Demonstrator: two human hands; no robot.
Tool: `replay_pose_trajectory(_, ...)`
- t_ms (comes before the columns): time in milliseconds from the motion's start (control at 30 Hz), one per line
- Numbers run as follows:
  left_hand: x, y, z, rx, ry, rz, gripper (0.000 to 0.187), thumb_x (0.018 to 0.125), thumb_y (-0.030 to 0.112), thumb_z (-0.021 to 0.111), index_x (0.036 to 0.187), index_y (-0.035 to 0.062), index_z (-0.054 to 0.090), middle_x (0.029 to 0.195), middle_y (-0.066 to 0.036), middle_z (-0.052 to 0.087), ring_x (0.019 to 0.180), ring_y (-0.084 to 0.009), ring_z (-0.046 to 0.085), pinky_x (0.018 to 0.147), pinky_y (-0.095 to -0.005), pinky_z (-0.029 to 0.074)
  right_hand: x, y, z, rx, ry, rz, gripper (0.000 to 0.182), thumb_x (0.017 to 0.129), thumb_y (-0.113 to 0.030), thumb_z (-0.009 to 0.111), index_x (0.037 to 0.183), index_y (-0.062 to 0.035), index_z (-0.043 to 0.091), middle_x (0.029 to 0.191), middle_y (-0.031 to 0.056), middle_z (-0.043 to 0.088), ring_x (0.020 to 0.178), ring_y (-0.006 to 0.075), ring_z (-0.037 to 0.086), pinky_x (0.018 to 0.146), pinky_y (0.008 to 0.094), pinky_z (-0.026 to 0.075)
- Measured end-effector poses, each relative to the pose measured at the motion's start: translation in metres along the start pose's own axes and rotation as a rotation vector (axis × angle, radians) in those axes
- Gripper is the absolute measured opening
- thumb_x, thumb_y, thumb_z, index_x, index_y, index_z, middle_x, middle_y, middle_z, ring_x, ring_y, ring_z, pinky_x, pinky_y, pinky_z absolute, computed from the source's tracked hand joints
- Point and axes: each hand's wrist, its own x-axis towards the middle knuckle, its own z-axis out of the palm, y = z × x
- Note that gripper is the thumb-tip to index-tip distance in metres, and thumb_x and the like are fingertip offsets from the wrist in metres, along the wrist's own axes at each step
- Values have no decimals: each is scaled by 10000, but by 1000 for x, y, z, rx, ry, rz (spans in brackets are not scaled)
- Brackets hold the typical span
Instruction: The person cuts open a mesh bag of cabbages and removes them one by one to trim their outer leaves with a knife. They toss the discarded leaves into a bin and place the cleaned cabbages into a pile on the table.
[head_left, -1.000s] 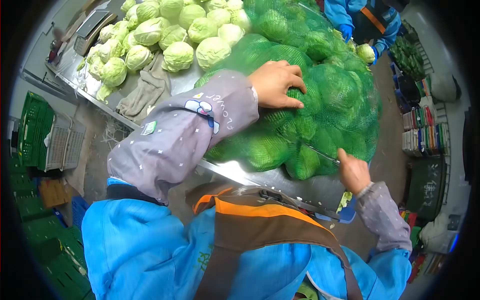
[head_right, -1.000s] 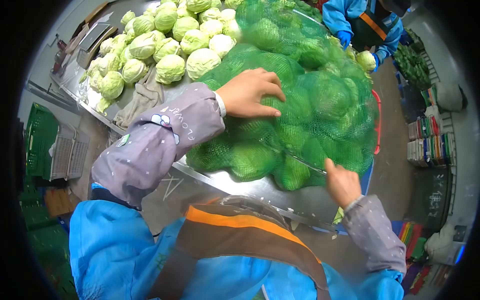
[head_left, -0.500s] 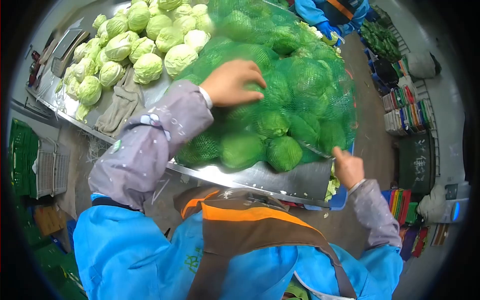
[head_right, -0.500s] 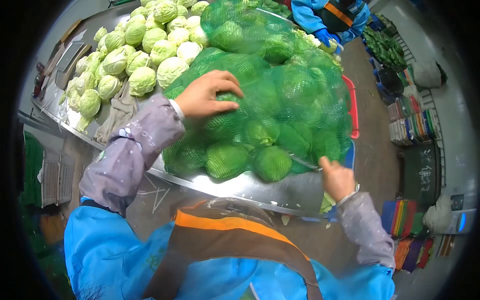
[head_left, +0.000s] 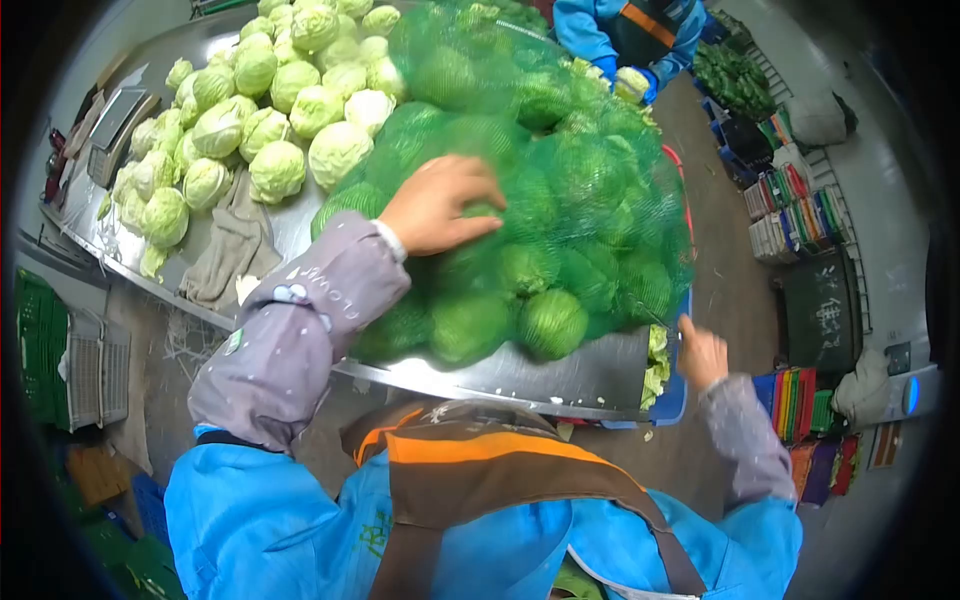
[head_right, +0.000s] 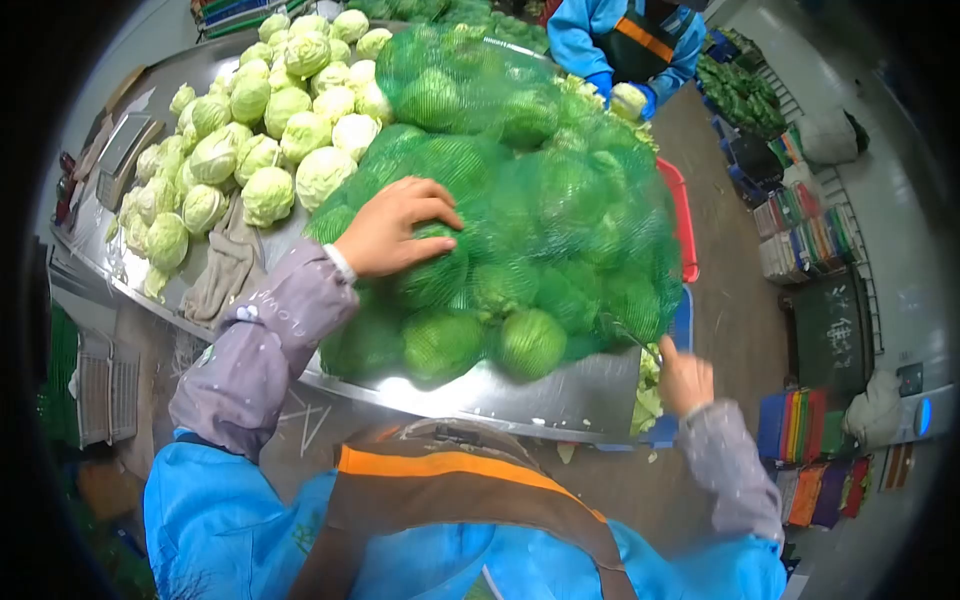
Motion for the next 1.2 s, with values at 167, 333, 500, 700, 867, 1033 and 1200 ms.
replay_pose_trajectory(167,16,40,-6,467,-28,34,281,691,234,700,932,97,652,1085,-117,567,1136,-311,464,1014,-489,313,-73,-7,-4,1216,-511,454,298,855,-141,624,1029,-139,382,643,10,498,427,104,466,348,254,363)
replay_pose_trajectory(333,42,60,109,799,-101,245,540,680,387,734,1107,81,608,1131,-137,586,1172,-290,495,1001,-477,363,-69,-68,-11,1705,-662,501,254,917,-331,566,934,-123,422,620,3,478,442,100,458,378,243,390)
replay_pose_trajectory(500,74,56,71,634,-573,153,134,677,159,646,783,76,650,756,-94,650,777,-279,649,658,-416,511,-62,-113,-19,1888,-780,310,255,951,-347,492,935,-95,465,636,6,472,445,90,445,368,224,379)
replay_pose_trajectory(700,88,73,27,524,-538,332,159,564,87,662,718,76,626,675,-113,628,690,-312,643,613,-419,513,-21,-138,-44,1914,-988,313,228,974,-323,438,905,-105,434,586,1,442,380,84,395,317,224,305)
replay_pose_trajectory(867,88,76,21,511,-561,253,259,533,81,692,783,73,627,699,-101,633,712,-309,640,629,-419,509,-60,-122,-93,1796,-1084,216,248,977,-303,431,841,-101,383,523,4,414,345,89,382,299,234,308)
replay_pose_trajectory(1033,88,83,24,542,-581,317,284,531,83,691,807,77,628,697,-95,631,716,-306,640,627,-415,509,0,-169,-66,1923,-1088,331,236,967,-317,449,821,-140,392,519,-14,369,349,74,320,277,232,249)
replay_pose_trajectory(1200,89,83,24,526,-562,375,230,563,59,657,787,79,611,721,-87,627,721,-307,636,623,-411,505,46,-214,-78,1783,-1586,248,296,980,-277,385,740,-103,392,488,-41,322,352,43,309,274,211,221)
